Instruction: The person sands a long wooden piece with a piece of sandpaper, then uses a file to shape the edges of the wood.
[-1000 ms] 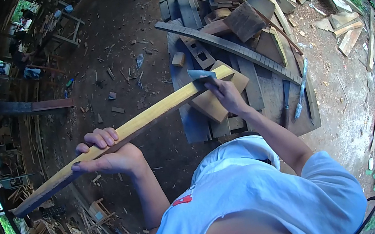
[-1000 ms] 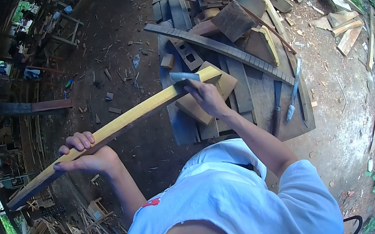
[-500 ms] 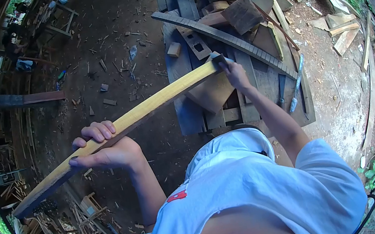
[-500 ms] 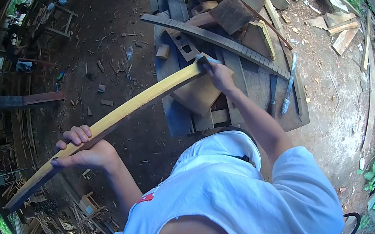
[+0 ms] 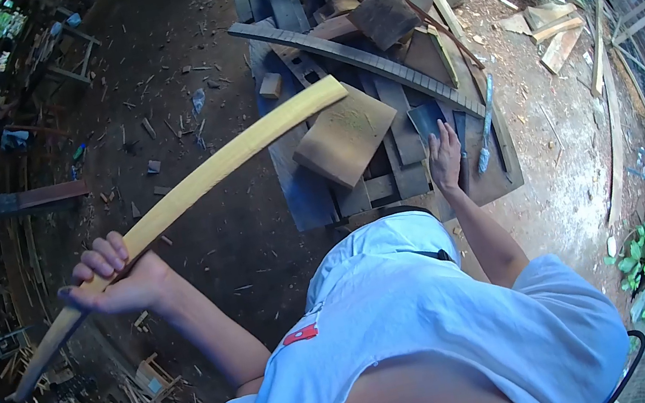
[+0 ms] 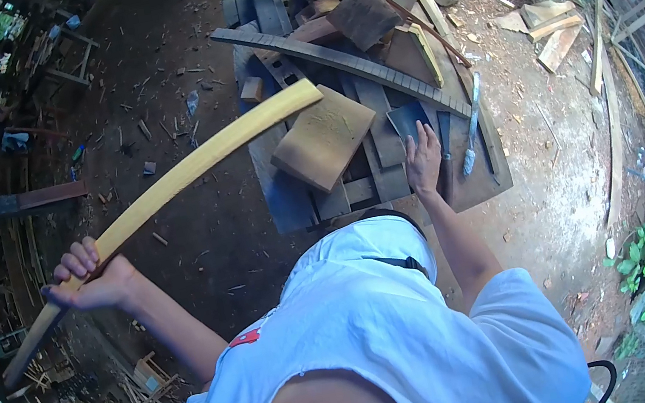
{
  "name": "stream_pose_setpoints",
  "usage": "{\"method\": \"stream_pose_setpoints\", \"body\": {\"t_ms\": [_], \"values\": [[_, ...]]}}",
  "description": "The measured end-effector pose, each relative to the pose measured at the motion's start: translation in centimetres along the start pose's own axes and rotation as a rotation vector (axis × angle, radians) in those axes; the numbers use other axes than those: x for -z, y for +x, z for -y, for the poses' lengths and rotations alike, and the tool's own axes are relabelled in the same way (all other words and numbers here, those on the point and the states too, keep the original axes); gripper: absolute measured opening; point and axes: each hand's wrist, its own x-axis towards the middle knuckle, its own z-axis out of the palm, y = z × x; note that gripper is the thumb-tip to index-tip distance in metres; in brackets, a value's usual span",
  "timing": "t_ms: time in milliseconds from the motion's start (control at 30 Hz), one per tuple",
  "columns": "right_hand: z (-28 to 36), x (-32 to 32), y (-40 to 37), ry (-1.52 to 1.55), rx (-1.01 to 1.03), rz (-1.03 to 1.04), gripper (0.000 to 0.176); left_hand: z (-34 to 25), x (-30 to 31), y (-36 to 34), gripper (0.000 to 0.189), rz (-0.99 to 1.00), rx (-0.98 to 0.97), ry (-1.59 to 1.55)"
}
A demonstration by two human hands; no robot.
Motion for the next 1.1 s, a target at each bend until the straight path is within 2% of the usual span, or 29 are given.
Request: {"method": "stream_pose_setpoints", "body": {"t_ms": [67, 133, 200, 267, 333, 533, 600, 733, 767, 867, 900, 933, 967, 1000, 1067, 1100], "values": [[-0.9, 0.1, -2.0, -0.005, -0.032, -0.044, 0.043, -0.5, -0.5, 0.1, 0.042, 0.012, 0.011, -0.091], [-0.8, 0.9, -3.2, 0.015, -0.111, -0.037, 0.039, 0.0, -0.3, 0.4, 0.042, 0.021, 0.023, -0.062], [-1.7, 1.0, -4.2, -0.002, -0.102, -0.004, 0.037, 1.5, -0.8, -0.4, 0.042, 0.024, 0.033, -0.038], [-2.7, 1.6, -4.7, -0.020, -0.121, -0.014, 0.036, 4.0, -1.7, -1.7, 0.040, -0.080, 0.102, 0.134], [-3.5, 1.7, -4.9, -0.051, -0.208, -0.071, 0.035, 5.4, -1.1, -1.6, 0.038, -0.116, 0.062, 0.196], [-8.0, 2.6, -5.0, -0.102, -0.263, -0.113, 0.035, 2.8, -0.1, 0.4, 0.040, -0.051, 0.025, 0.160], [-9.5, 2.6, -4.9, -0.158, -0.369, -0.150, 0.035, 2.1, 0.1, 0.9, 0.041, -0.053, 0.021, 0.150], [-12.4, 2.1, -3.4, -0.201, -0.518, -0.114, 0.044, 1.9, -0.5, 0.2, 0.042, -0.076, 0.005, 0.146], [-13.5, 1.5, -2.8, -0.240, -0.500, -0.113, 0.052, 2.1, -0.8, -0.3, 0.042, -0.061, 0.031, 0.153], [-14.2, 1.3, -0.8, -0.296, -0.532, -0.001, 0.057, 3.1, -2.3, -1.9, 0.042, -0.032, 0.047, 0.135], [-14.0, 1.7, 0.0, -0.281, -0.510, 0.013, 0.057, 3.6, -3.1, -2.5, 0.041, -0.037, 0.054, 0.138], [-13.6, 2.5, 0.8, -0.270, -0.532, 0.123, 0.055, 3.8, -3.5, -2.8, 0.040, -0.039, 0.064, 0.141], [-13.8, 2.8, 1.3, -0.263, -0.556, 0.231, 0.053, 3.6, -2.9, -2.6, 0.037, 0.055, 0.106, 0.082], [-14.8, 2.5, 1.5, -0.254, -0.545, 0.239, 0.053, 3.5, -3.7, -2.7, 0.037, 0.052, 0.092, 0.090], [-17.0, 1.6, 1.6, -0.172, -0.521, 0.177, 0.046, 3.6, -5.8, -3.3, 0.036, -0.095, 0.109, 0.117], [-16.6, 1.8, 1.6, -0.167, -0.509, 0.183, 0.046, 3.3, -5.8, -3.3, 0.034, -0.081, 0.141, 0.117]]}}
